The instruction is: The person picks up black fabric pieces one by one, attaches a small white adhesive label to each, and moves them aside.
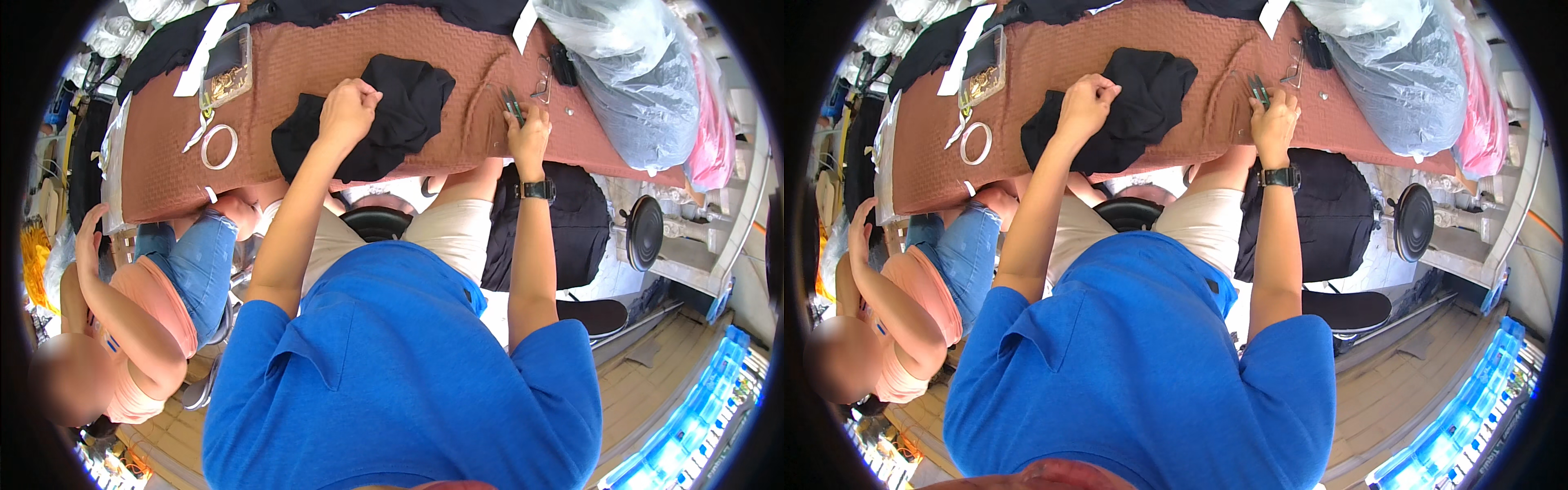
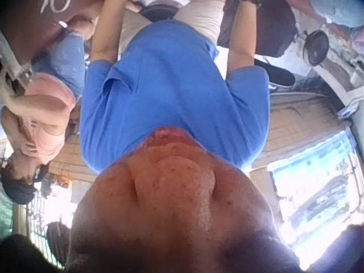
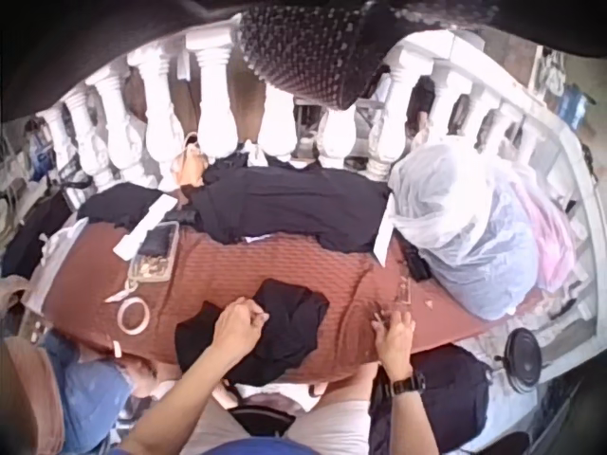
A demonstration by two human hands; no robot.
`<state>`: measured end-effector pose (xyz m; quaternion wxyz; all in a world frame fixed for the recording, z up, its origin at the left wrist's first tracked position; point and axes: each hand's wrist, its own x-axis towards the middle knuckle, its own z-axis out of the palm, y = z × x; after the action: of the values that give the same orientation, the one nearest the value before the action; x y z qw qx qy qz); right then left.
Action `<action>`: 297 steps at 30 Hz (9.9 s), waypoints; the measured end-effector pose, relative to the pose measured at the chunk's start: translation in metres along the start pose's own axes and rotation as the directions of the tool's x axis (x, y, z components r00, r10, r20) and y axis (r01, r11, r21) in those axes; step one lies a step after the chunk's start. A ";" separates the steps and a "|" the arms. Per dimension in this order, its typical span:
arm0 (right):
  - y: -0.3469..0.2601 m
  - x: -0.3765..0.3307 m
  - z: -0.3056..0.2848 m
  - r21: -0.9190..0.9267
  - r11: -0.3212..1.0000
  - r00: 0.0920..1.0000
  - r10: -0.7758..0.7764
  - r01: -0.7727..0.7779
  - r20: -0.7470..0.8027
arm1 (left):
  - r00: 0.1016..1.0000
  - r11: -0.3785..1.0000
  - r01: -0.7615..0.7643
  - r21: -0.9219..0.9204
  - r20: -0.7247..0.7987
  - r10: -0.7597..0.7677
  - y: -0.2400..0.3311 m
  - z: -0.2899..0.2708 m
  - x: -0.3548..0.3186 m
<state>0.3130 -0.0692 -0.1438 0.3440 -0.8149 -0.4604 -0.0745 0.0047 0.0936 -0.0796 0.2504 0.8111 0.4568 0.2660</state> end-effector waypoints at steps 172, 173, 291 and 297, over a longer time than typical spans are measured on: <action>-0.208 -0.038 -0.042 0.903 0.189 0.904 -0.116 -0.386 0.410 | 0.990 0.794 -0.047 -0.606 -0.132 -0.041 0.070 -0.058 -0.069; -0.208 -0.037 -0.042 0.905 0.205 0.909 -0.116 -0.372 0.400 | 0.991 0.806 -0.050 -0.590 -0.131 -0.034 0.070 -0.058 -0.069; 0.037 0.084 0.017 -0.296 0.937 0.979 -0.152 0.187 0.138 | 0.273 -0.186 0.848 -0.497 0.107 0.956 0.237 -0.108 -0.121; 0.038 0.083 0.019 -0.105 0.991 0.996 -0.077 0.081 0.039 | 0.278 -0.273 0.952 -0.135 0.019 0.960 0.281 -0.120 -0.139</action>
<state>0.3865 -0.0123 -0.1406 0.2889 -0.8144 -0.4937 -0.0981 0.0351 -0.1367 0.1629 0.9267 0.0233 -0.3619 -0.0983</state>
